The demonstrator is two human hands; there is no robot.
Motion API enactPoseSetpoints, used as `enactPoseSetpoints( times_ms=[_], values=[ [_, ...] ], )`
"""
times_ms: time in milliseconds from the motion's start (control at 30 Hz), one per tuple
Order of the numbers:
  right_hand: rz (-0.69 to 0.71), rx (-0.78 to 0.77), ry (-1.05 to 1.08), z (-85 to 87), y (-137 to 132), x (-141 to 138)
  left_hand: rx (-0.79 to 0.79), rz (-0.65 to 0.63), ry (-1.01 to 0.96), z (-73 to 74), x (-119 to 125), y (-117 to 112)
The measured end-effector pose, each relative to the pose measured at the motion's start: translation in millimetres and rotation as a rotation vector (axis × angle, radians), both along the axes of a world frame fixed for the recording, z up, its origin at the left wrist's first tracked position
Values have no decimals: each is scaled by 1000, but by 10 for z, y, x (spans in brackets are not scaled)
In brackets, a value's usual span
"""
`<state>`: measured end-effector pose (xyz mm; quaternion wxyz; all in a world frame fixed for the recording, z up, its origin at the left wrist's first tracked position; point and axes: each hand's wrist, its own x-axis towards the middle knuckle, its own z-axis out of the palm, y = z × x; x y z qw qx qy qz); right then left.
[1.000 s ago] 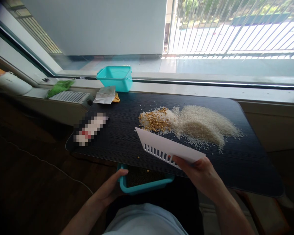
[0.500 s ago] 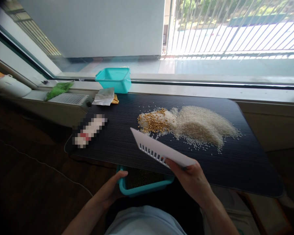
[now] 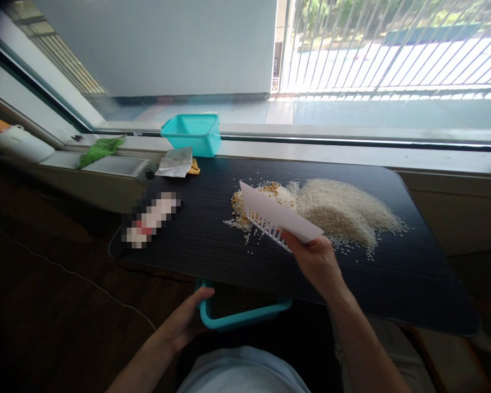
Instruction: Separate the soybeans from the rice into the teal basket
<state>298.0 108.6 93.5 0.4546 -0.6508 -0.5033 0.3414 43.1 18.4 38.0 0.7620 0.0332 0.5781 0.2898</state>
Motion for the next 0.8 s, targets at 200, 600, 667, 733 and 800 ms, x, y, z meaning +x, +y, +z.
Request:
enactPoseSetpoints(
  times_ms=[200, 600, 667, 733, 800],
  values=[
    [67, 21, 49, -118, 38, -20, -2, 18, 2, -4, -6, 4],
    [104, -55, -14, 138, -87, -27, -11, 6, -29, 32, -21, 9],
    [108, -62, -30, 134, -97, -13, -16, 0, -29, 35, -22, 11],
    [124, -61, -40, 118, -103, -7, -14, -1, -28, 32, -24, 11],
    [141, -59, -41, 109, -108, -11, -9, -1, -26, 24, -26, 9]
  ],
)
